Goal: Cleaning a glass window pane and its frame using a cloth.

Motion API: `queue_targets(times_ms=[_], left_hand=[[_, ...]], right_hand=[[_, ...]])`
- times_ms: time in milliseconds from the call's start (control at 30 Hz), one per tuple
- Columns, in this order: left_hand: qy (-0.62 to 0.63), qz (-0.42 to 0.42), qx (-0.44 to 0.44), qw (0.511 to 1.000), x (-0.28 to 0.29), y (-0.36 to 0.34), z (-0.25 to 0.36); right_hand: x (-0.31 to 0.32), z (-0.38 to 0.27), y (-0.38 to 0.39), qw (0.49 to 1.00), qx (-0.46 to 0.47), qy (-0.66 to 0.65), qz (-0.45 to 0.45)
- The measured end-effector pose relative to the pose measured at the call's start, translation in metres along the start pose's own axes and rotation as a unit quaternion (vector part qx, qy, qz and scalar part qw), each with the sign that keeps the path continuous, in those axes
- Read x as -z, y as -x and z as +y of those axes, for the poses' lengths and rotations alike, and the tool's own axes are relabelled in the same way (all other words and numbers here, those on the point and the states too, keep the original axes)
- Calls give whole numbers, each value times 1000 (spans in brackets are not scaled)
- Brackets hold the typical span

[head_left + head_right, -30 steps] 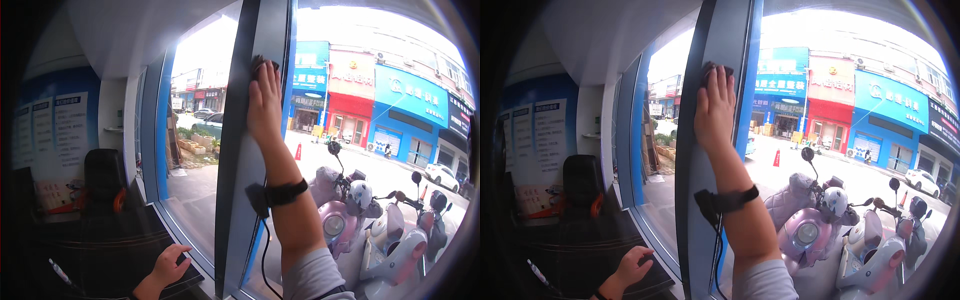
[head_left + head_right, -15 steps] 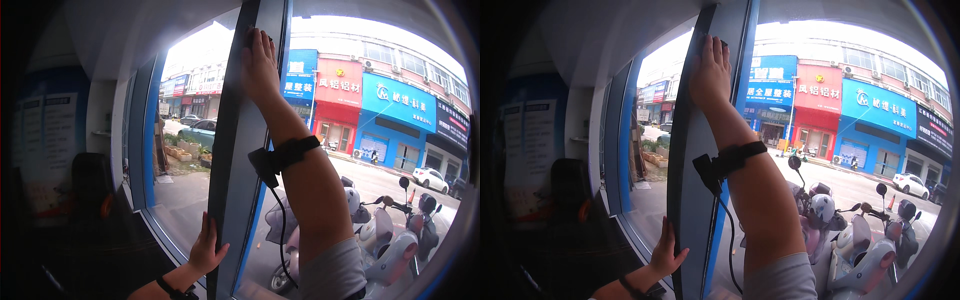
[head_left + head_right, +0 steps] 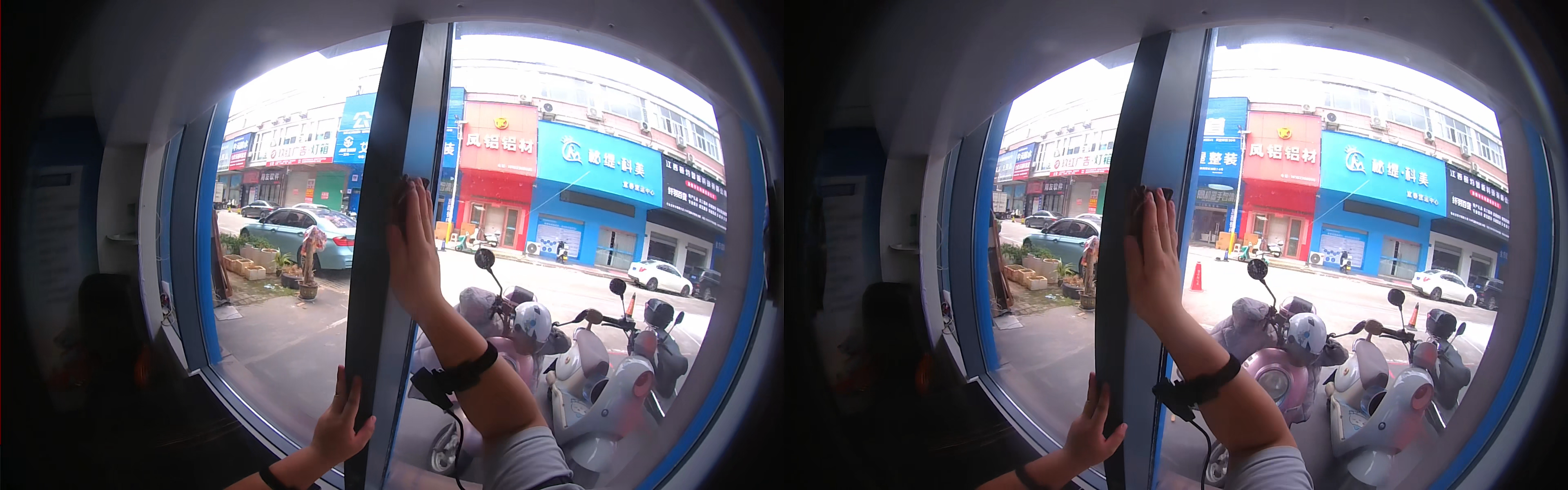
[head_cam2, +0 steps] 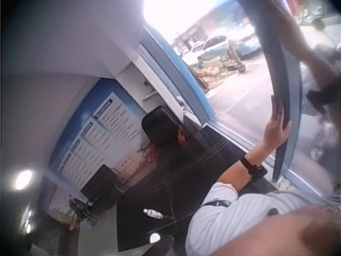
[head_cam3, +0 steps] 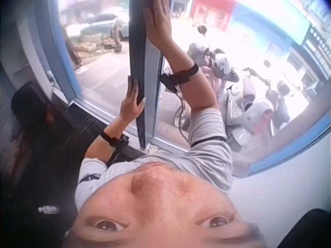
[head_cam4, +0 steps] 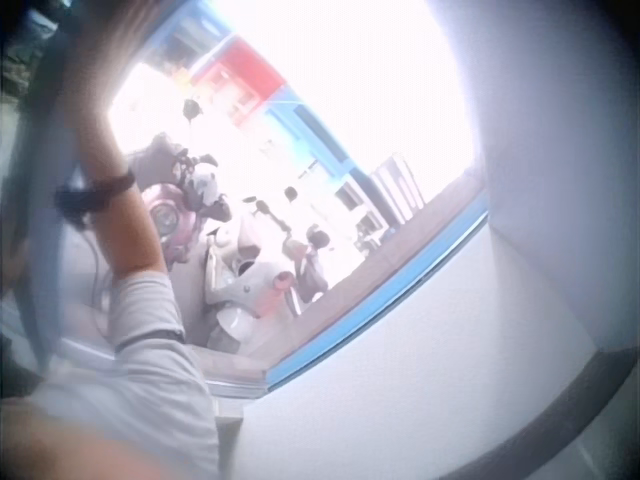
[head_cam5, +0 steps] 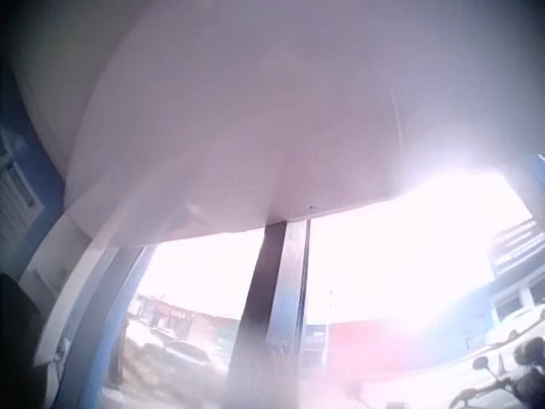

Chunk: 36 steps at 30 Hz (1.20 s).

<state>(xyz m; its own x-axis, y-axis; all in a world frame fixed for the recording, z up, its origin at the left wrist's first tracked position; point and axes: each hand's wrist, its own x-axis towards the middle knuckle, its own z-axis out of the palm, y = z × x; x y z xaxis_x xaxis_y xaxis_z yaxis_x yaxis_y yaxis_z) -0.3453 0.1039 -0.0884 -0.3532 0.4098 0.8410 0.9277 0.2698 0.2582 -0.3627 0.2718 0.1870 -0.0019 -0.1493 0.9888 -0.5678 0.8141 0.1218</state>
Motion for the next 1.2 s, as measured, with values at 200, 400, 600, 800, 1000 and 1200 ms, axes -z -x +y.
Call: queue_targets(times_ms=[200,400,600,800,1000,1200], left_hand=[[-28,30,3,999,-2,0,9],[-30,70,-2,997,-2,7,9],[-25,66,-19,997,1,3,11],[-41,42,-13,998,4,4,8],[-13,35,12,999,0,4,15],[-6,35,40,999,-1,11,19]], right_hand=[[6,34,-90,994,-50,-101,-7],[11,105,-254,987,125,87,55],[28,124,-342,992,35,-116,-26],[45,89,-341,935,-59,-343,-71],[47,69,-263,960,-44,-265,-84],[35,79,-160,987,101,-86,-89]])
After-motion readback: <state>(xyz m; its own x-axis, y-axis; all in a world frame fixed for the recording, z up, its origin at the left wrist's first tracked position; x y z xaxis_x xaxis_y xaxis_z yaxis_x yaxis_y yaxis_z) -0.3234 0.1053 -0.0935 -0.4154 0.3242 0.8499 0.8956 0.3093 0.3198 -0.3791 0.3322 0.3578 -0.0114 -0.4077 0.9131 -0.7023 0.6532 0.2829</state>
